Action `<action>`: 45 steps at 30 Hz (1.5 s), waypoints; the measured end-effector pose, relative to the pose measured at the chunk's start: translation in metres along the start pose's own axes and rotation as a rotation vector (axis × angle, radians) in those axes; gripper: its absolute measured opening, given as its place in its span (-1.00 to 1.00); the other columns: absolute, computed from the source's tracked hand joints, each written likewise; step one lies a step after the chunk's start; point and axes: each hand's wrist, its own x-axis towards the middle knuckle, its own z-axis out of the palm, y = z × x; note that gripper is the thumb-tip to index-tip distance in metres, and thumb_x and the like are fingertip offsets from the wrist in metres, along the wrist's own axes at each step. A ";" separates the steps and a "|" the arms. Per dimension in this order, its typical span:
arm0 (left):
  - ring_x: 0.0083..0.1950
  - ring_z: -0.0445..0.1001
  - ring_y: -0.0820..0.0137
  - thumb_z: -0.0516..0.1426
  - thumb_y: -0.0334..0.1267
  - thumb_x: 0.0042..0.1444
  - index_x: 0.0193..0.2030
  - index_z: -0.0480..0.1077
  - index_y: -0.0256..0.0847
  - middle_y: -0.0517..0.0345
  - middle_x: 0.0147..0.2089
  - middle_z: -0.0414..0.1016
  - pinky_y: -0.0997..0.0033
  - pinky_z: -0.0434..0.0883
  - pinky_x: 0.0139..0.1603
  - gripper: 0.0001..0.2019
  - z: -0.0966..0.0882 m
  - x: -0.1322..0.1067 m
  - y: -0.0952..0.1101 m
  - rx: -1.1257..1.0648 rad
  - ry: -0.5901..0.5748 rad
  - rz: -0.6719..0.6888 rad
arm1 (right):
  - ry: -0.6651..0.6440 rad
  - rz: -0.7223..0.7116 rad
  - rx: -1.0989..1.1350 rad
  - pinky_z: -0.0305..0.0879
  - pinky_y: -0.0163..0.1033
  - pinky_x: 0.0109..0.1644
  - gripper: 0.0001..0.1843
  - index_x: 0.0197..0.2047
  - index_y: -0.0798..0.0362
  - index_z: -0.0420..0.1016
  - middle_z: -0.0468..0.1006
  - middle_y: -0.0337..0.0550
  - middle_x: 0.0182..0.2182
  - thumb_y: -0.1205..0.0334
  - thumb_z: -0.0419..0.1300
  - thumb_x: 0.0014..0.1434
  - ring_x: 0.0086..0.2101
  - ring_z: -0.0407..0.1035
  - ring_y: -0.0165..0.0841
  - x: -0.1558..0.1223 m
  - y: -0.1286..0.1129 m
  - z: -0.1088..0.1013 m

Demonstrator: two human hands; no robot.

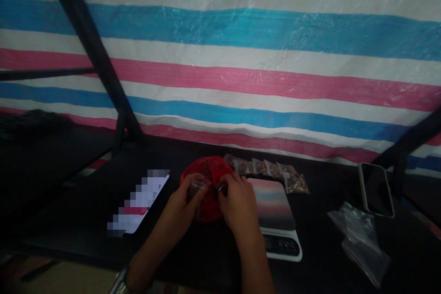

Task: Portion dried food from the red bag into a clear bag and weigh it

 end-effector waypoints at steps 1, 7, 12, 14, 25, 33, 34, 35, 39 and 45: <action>0.13 0.60 0.16 0.10 -0.05 0.34 0.14 0.39 -0.07 0.03 0.12 0.63 0.18 0.42 0.19 -0.69 0.000 0.000 0.000 0.022 -0.012 -0.002 | 0.015 0.009 -0.019 0.27 -0.04 0.14 -0.79 -0.05 -0.04 0.63 0.66 -0.12 0.00 0.39 0.29 0.28 0.02 0.47 -0.09 0.000 0.002 0.000; 0.06 0.62 0.12 0.07 -0.03 0.32 0.08 0.41 -0.07 0.02 0.05 0.66 0.21 0.42 0.08 -0.70 -0.008 -0.001 0.005 0.150 -0.073 -0.072 | 0.106 0.129 -0.115 0.27 -0.02 0.12 -0.77 0.01 -0.04 0.63 0.67 -0.08 0.01 0.34 0.28 0.31 0.03 0.47 -0.04 0.000 0.008 -0.002; 0.01 0.65 0.12 0.08 -0.06 0.32 0.02 0.44 -0.08 0.02 -0.01 0.68 0.24 0.43 0.00 -0.75 -0.015 -0.002 0.006 0.212 -0.103 -0.133 | 0.183 0.165 -0.132 0.31 -0.03 0.08 -0.76 0.03 0.00 0.62 0.67 -0.05 0.03 0.33 0.27 0.31 0.03 0.48 -0.04 0.000 0.008 0.002; -0.05 0.67 0.12 0.09 -0.05 0.33 -0.02 0.46 -0.07 0.04 -0.08 0.69 0.25 0.43 -0.06 -0.77 -0.018 -0.004 0.007 0.203 -0.101 -0.136 | 0.160 0.126 -0.110 0.32 -0.02 0.08 -0.77 0.01 0.00 0.63 0.68 -0.04 0.00 0.33 0.27 0.30 0.01 0.50 -0.04 0.000 0.010 0.003; -0.09 0.69 0.14 0.13 -0.10 0.30 -0.04 0.47 -0.10 0.05 -0.13 0.70 0.27 0.50 -0.09 -0.79 -0.013 -0.006 0.011 0.086 -0.015 -0.094 | -0.165 -0.075 0.221 0.36 -0.12 -0.01 -0.69 -0.21 -0.07 0.71 0.75 -0.20 -0.20 0.49 0.29 0.07 -0.14 0.56 -0.18 -0.012 0.020 -0.020; -0.08 0.67 0.11 0.13 -0.07 0.29 0.00 0.44 -0.11 0.02 -0.10 0.70 0.22 0.50 -0.09 -0.76 -0.018 -0.003 0.005 0.130 0.028 -0.086 | -0.323 -0.063 0.420 0.36 -0.27 -0.21 -0.72 -0.21 -0.02 0.72 0.74 -0.25 -0.27 0.48 0.29 0.06 -0.28 0.55 -0.31 -0.023 0.015 -0.022; -0.08 0.67 0.10 0.12 -0.07 0.29 0.00 0.44 -0.11 0.01 -0.09 0.70 0.22 0.49 -0.10 -0.76 -0.021 -0.003 0.005 0.153 0.040 -0.097 | -0.315 -0.054 0.407 0.34 -0.27 -0.24 -0.75 -0.22 -0.02 0.71 0.73 -0.25 -0.29 0.46 0.30 0.08 -0.30 0.54 -0.31 -0.023 0.016 -0.023; -0.09 0.68 0.09 0.12 -0.06 0.30 0.00 0.45 -0.11 0.01 -0.10 0.70 0.21 0.49 -0.11 -0.75 -0.025 -0.004 0.005 0.174 0.052 -0.109 | -0.299 -0.047 0.383 0.33 -0.27 -0.25 -0.79 -0.23 -0.02 0.71 0.72 -0.25 -0.31 0.44 0.31 0.10 -0.32 0.54 -0.31 -0.023 0.016 -0.025; -0.12 0.67 0.11 0.14 -0.04 0.28 0.00 0.47 -0.08 0.05 -0.14 0.70 0.24 0.50 -0.16 -0.74 -0.039 -0.009 0.010 0.188 0.128 -0.098 | -0.151 -0.070 0.316 0.34 -0.21 -0.14 -0.87 -0.22 -0.02 0.68 0.72 -0.19 -0.26 0.37 0.31 0.20 -0.23 0.56 -0.25 -0.019 0.010 -0.023; -0.27 0.59 0.23 0.20 0.09 0.25 -0.13 0.52 -0.13 0.15 -0.30 0.63 0.31 0.49 -0.24 -0.68 -0.038 -0.015 0.017 -0.004 0.114 -0.097 | -0.003 -0.122 0.213 0.32 -0.09 0.11 -0.84 -0.13 -0.03 0.65 0.69 -0.13 -0.12 0.37 0.33 0.24 -0.03 0.53 -0.16 -0.007 -0.007 -0.001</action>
